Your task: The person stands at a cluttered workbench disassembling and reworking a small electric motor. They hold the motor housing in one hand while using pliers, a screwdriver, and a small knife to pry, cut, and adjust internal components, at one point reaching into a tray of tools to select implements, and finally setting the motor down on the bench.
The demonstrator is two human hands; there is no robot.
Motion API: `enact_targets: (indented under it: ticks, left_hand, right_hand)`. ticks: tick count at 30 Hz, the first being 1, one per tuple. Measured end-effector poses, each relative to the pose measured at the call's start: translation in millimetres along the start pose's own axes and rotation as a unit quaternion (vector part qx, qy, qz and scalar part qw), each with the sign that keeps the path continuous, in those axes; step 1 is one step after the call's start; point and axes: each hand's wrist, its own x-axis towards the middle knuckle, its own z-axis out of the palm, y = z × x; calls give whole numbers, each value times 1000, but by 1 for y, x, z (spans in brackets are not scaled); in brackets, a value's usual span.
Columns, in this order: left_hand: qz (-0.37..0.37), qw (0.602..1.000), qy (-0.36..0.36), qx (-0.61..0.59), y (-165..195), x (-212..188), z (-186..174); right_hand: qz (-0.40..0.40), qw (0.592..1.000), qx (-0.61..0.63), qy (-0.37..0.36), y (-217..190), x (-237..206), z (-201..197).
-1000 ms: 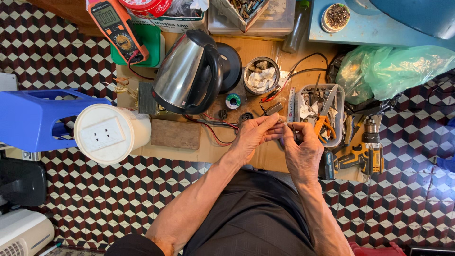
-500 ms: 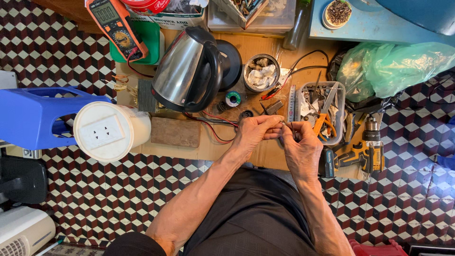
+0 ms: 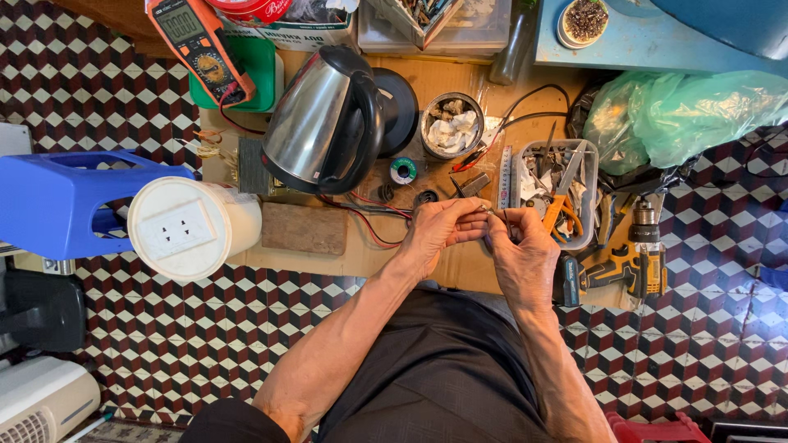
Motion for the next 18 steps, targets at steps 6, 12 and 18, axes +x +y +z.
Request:
enact_targets:
  ticks: [6, 12, 18]
  left_hand:
    - [1, 1000, -5, 6, -9, 2, -4]
    - [-4, 1000, -11, -24, -17, 1, -18]
    - [-16, 1000, 12, -23, -26, 0, -28]
  right_hand:
    - [41, 998, 33, -18, 8, 3, 3]
    - [45, 998, 12, -44, 13, 1, 6]
    - [61, 996, -8, -68, 13, -7, 12]
